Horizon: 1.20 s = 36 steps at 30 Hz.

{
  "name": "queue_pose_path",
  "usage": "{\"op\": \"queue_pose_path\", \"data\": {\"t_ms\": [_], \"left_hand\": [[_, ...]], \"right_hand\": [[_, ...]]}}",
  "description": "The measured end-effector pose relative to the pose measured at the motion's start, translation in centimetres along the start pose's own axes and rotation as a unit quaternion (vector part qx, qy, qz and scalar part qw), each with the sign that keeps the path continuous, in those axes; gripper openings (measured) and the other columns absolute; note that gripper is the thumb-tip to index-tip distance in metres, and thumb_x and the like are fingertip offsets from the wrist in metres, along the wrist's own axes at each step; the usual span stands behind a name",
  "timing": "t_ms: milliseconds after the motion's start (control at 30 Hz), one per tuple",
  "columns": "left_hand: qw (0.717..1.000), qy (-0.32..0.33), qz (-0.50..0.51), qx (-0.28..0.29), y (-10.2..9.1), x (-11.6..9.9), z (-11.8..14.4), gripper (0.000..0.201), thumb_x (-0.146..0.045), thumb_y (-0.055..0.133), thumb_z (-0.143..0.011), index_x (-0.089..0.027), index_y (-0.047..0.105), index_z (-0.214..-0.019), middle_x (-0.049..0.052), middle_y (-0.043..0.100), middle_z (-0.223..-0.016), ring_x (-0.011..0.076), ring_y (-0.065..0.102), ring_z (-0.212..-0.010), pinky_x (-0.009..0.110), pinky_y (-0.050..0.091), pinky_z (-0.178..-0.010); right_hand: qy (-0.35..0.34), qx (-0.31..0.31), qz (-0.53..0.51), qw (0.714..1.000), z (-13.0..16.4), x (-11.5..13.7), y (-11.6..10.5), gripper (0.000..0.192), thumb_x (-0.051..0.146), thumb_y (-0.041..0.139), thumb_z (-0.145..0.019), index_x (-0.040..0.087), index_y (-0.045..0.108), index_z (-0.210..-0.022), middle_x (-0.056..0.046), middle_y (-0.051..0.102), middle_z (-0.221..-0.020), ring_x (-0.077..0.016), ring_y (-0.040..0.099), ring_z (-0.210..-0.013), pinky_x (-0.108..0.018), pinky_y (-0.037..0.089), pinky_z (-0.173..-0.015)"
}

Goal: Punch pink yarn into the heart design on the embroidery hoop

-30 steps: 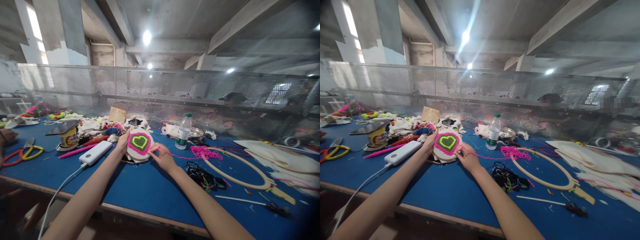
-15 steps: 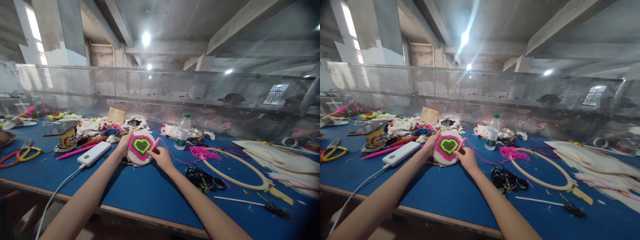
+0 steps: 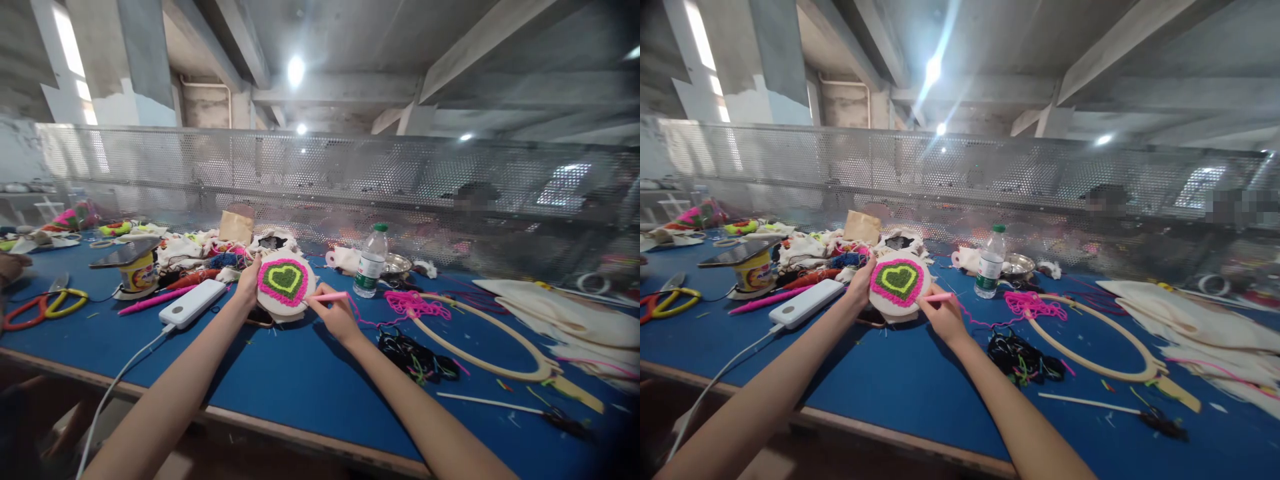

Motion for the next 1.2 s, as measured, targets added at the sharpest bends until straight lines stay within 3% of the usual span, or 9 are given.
{"op": "queue_pose_path", "data": {"t_ms": [200, 300, 467, 600, 700, 867, 967, 1100, 1200], "left_hand": [[0.999, 0.024, -0.040, 0.015, 0.0, -0.3, 0.0, 0.045, -0.054, 0.056, -0.066, -0.011, 0.063, -0.076, 0.010, 0.068, -0.075, 0.0209, 0.063, -0.070, 0.032, 0.050, -0.069], [0.997, 0.033, -0.060, 0.022, 0.5, -0.1, 0.2, 0.045, -0.052, 0.057, -0.066, -0.010, 0.063, -0.079, 0.011, 0.068, -0.077, 0.0213, 0.063, -0.072, 0.032, 0.050, -0.070], [1.000, 0.009, 0.009, 0.023, 1.3, -0.3, 0.7, 0.041, -0.047, 0.050, -0.074, -0.010, 0.062, -0.084, 0.010, 0.068, -0.079, 0.0208, 0.063, -0.076, 0.034, 0.050, -0.073], [0.995, 0.002, 0.029, 0.096, 2.2, -0.6, 1.4, 0.035, -0.041, 0.052, -0.075, -0.010, 0.062, -0.088, 0.009, 0.068, -0.082, 0.0204, 0.063, -0.079, 0.033, 0.049, -0.076], [0.995, -0.009, 0.018, 0.102, 2.1, -0.3, 1.1, 0.034, -0.040, 0.054, -0.073, -0.010, 0.062, -0.087, 0.008, 0.068, -0.080, 0.0197, 0.063, -0.076, 0.033, 0.048, -0.076], [0.996, 0.036, -0.062, 0.044, 0.4, -0.3, -0.4, 0.036, -0.044, 0.058, -0.067, -0.011, 0.063, -0.080, 0.007, 0.067, -0.073, 0.0189, 0.062, -0.068, 0.030, 0.047, -0.070], [0.988, 0.066, -0.131, 0.052, -0.1, -0.3, -0.5, 0.035, -0.045, 0.058, -0.066, -0.011, 0.063, -0.072, 0.005, 0.066, -0.065, 0.0179, 0.060, -0.062, 0.027, 0.046, -0.062], [0.969, 0.105, -0.209, 0.076, 0.2, -0.5, 0.0, 0.034, -0.046, 0.057, -0.065, -0.012, 0.056, -0.059, 0.000, 0.058, -0.053, 0.0127, 0.051, -0.051, 0.022, 0.039, -0.052], [0.961, 0.120, -0.237, 0.076, 0.4, -0.6, 0.2, 0.035, -0.047, 0.055, -0.066, -0.014, 0.050, -0.054, -0.003, 0.049, -0.046, 0.0098, 0.044, -0.046, 0.020, 0.033, -0.047]], "right_hand": [[0.006, 0.026, -0.026, 0.999, -0.1, -0.1, 0.1, 0.025, 0.033, 0.048, -0.074, 0.019, 0.041, -0.055, 0.004, 0.046, -0.057, -0.0104, 0.043, -0.056, -0.020, 0.033, -0.052], [-0.033, 0.029, 0.067, 0.997, 0.1, 0.6, 0.5, 0.027, 0.032, 0.042, -0.079, 0.019, 0.040, -0.055, 0.003, 0.046, -0.054, -0.0106, 0.042, -0.052, -0.021, 0.031, -0.051], [-0.162, 0.013, 0.251, 0.954, 0.2, 2.3, 1.3, 0.029, 0.025, 0.034, -0.084, 0.019, 0.045, -0.058, -0.002, 0.053, -0.057, -0.0124, 0.047, -0.055, -0.024, 0.031, -0.057], [-0.096, 0.040, 0.245, 0.964, 0.0, 1.2, 1.8, 0.029, 0.029, 0.035, -0.085, 0.020, 0.044, -0.059, 0.001, 0.052, -0.055, -0.0117, 0.047, -0.051, -0.022, 0.030, -0.052], [-0.060, 0.065, 0.198, 0.976, 0.0, 0.5, 1.8, 0.026, 0.033, 0.038, -0.085, 0.021, 0.045, -0.063, 0.002, 0.054, -0.057, -0.0117, 0.048, -0.053, -0.021, 0.031, -0.052], [-0.142, 0.075, 0.194, 0.968, 0.1, 1.6, 1.3, 0.021, 0.034, 0.045, -0.081, 0.019, 0.051, -0.068, -0.003, 0.058, -0.073, -0.0150, 0.051, -0.072, -0.025, 0.036, -0.065], [-0.161, 0.098, 0.195, 0.963, 0.2, 1.7, 1.2, 0.019, 0.032, 0.047, -0.080, 0.019, 0.054, -0.068, -0.003, 0.060, -0.074, -0.0148, 0.051, -0.073, -0.026, 0.036, -0.069], [-0.083, 0.141, 0.117, 0.980, 0.6, 0.4, 1.5, 0.025, 0.036, 0.044, -0.081, 0.019, 0.053, -0.064, 0.001, 0.059, -0.068, -0.0112, 0.052, -0.064, -0.022, 0.037, -0.060], [-0.021, 0.098, 0.112, 0.989, 0.5, -0.5, 1.5, 0.028, 0.039, 0.042, -0.081, 0.020, 0.051, -0.061, 0.003, 0.057, -0.060, -0.0108, 0.051, -0.059, -0.021, 0.036, -0.057]]}}
Point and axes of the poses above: each hand's wrist, its own z-axis away from the middle knuckle, its own y-axis out of the palm, x = y × z, the point moved 4 cm from there along -z, towards the middle knuckle
